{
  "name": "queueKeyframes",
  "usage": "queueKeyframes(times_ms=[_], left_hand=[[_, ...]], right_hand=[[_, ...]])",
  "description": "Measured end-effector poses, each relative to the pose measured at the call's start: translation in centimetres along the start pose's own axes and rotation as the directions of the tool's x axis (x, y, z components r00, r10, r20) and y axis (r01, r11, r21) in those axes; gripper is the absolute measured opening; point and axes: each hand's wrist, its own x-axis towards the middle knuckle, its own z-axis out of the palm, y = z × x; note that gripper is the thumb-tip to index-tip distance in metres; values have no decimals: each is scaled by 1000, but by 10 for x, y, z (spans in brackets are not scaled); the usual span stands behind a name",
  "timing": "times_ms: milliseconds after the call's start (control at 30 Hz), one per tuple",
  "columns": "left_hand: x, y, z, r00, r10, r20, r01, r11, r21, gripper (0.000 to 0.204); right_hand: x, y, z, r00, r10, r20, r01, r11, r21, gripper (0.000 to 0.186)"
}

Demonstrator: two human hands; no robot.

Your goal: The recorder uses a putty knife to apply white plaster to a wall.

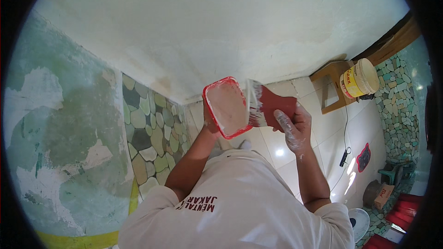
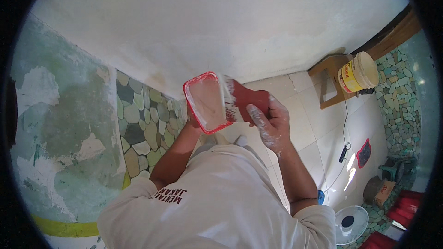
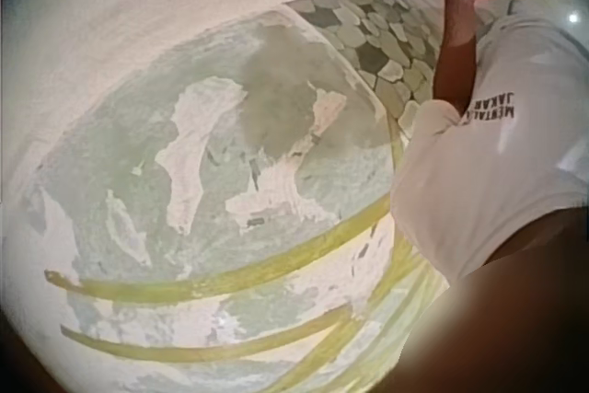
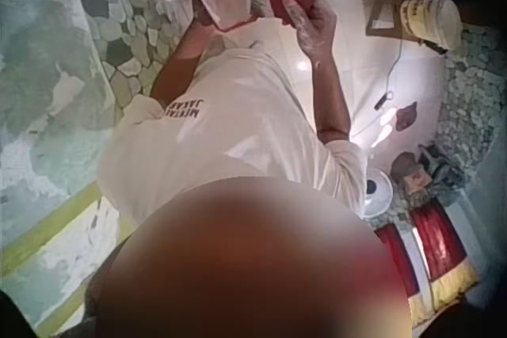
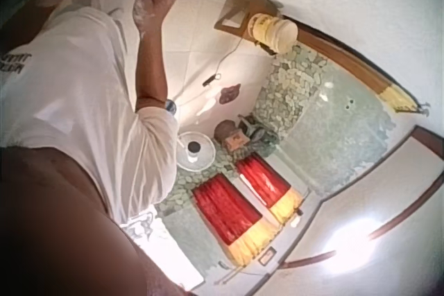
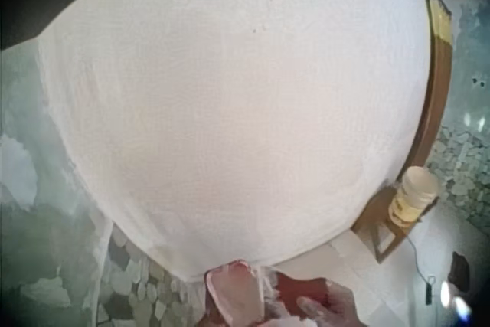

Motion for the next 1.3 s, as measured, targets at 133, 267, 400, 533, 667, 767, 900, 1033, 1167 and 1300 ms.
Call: queueKeyframes(times_ms=[133, 267, 400, 533, 667, 767, 900, 1033, 1167, 1300], left_hand=[[-9, 14, -18, 994, -107, -28, 100, 975, -201, 75], [-22, 36, -18, 990, -71, 121, 96, 971, -219, 82], [-29, 52, -21, 996, -67, 61, 82, 947, -312, 51], [-31, 63, -27, 994, -107, -34, 100, 981, -166, 53], [-34, 74, -35, 989, -145, 28, 148, 965, -216, 56], [-36, 79, -42, 987, -156, 47, 163, 961, -225, 57], [-36, 82, -50, 976, -137, 170, 169, 966, -197, 61], [-38, 89, -36, 969, -212, 127, 239, 936, -259, 62], [-32, 92, -41, 967, -220, 126, 239, 957, -167, 61], [-33, 91, -53, 974, -200, 109, 224, 930, -292, 61]], right_hand=[[13, -10, 50, 946, -185, 268, 287, 862, -418, 20], [23, 12, 93, 920, -191, 342, 381, 637, -670, 22], [25, 41, 129, 936, -198, 292, 353, 530, -771, 27], [24, 58, 151, 941, -177, 288, 338, 522, -783, 27], [22, 65, 158, 909, -227, 349, 414, 595, -690, 24], [21, 65, 161, 894, -125, 430, 411, 608, -679, 27], [25, 66, 156, 888, -183, 422, 432, 645, -630, 28], [22, 69, 162, 929, -232, 289, 369, 644, -670, 38], [17, 67, 170, 905, -325, 275, 421, 586, -692, 35], [11, 57, 166, 898, -356, 259, 426, 557, -713, 32]])
